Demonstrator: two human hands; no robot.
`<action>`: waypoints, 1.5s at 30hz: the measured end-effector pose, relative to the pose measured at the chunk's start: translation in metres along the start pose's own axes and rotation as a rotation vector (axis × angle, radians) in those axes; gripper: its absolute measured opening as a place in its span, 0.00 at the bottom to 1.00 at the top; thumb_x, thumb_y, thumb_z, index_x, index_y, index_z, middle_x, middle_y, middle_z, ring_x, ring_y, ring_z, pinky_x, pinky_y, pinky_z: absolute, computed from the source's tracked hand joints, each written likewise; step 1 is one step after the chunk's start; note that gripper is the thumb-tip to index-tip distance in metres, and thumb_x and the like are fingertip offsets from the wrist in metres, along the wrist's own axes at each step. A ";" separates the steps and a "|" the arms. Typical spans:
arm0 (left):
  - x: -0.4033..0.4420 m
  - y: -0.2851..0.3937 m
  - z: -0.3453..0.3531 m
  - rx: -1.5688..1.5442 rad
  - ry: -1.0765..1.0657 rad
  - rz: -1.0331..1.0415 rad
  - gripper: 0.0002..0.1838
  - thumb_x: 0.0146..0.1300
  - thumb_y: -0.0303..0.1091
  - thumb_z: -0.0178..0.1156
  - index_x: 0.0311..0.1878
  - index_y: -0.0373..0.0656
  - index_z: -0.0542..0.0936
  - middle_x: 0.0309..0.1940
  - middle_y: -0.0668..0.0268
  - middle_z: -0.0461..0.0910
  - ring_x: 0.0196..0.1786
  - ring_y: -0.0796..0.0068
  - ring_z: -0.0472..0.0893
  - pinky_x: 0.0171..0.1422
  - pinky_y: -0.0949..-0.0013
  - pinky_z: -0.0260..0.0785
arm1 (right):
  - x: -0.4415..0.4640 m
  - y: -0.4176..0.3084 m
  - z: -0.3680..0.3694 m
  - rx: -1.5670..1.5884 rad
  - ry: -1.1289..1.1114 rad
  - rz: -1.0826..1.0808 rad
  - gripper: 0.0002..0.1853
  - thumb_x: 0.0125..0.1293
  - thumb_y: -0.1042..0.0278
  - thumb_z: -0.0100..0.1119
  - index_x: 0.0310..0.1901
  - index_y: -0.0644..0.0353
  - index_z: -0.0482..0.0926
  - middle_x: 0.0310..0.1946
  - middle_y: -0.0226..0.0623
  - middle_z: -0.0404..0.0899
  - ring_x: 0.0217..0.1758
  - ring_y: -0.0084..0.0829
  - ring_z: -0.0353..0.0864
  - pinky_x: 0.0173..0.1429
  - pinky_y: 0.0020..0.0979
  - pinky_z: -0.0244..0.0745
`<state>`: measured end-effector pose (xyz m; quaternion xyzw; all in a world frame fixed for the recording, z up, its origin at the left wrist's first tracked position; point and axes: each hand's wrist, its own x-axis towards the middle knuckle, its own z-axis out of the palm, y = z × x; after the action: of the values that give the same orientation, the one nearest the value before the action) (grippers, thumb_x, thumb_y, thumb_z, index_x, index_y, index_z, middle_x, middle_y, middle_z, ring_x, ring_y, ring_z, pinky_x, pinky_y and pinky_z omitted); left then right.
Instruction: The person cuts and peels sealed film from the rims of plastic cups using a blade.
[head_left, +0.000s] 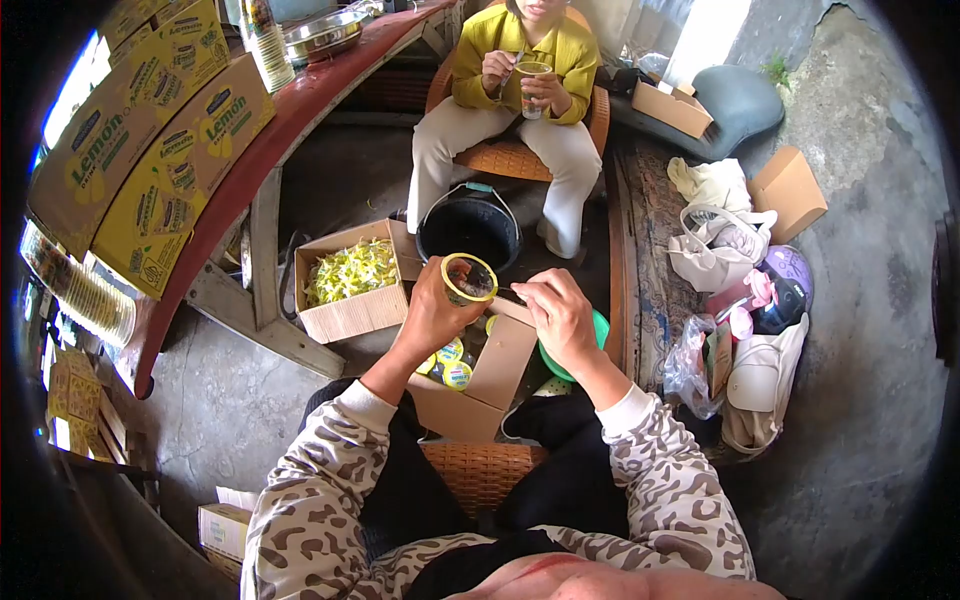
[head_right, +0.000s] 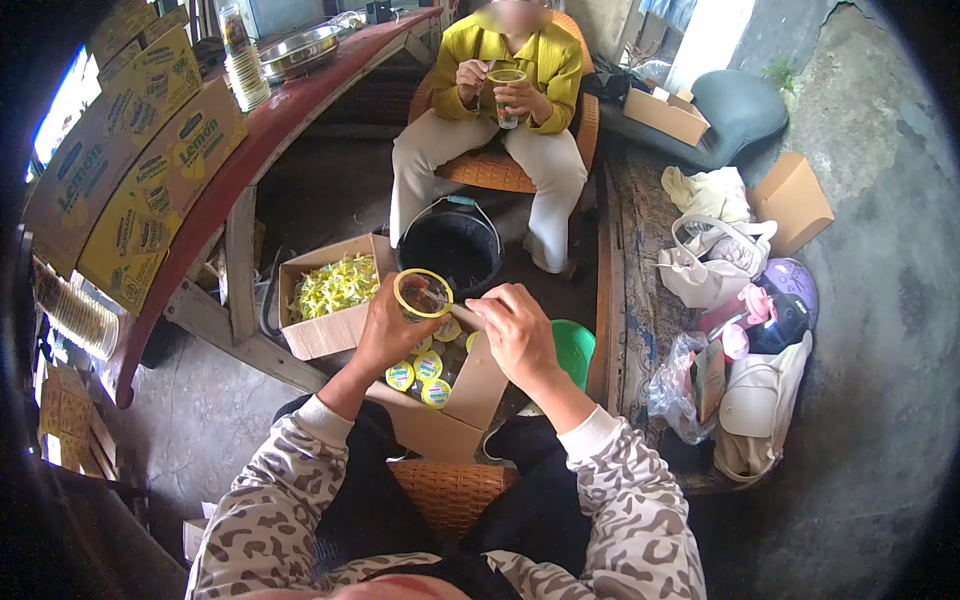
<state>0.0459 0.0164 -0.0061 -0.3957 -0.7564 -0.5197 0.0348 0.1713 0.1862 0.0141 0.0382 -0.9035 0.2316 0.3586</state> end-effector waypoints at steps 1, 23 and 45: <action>0.001 -0.001 0.000 0.040 0.014 0.035 0.28 0.47 0.34 0.79 0.49 0.35 0.76 0.44 0.56 0.79 0.49 0.62 0.83 0.53 0.63 0.75 | 0.000 0.001 0.000 0.004 -0.003 0.003 0.15 0.51 0.85 0.63 0.41 0.57 0.83 0.35 0.32 0.77 0.41 0.36 0.79 0.45 0.37 0.78; -0.003 0.011 -0.006 -0.018 0.073 -0.091 0.29 0.46 0.29 0.76 0.50 0.37 0.72 0.39 0.53 0.81 0.43 0.51 0.83 0.47 0.58 0.75 | 0.000 -0.013 0.001 -0.036 0.093 -0.154 0.15 0.51 0.82 0.67 0.42 0.57 0.84 0.33 0.31 0.77 0.37 0.33 0.78 0.40 0.35 0.76; -0.006 0.010 -0.006 0.309 0.040 -0.094 0.29 0.45 0.31 0.75 0.50 0.39 0.71 0.39 0.52 0.81 0.43 0.48 0.82 0.46 0.53 0.74 | -0.005 -0.018 0.012 -0.212 0.027 -0.209 0.12 0.56 0.75 0.64 0.43 0.58 0.82 0.32 0.30 0.73 0.37 0.31 0.75 0.40 0.34 0.71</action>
<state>0.0536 0.0095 0.0015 -0.3393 -0.8442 -0.4059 0.0861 0.1717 0.1639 0.0104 0.0910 -0.9090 0.0966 0.3950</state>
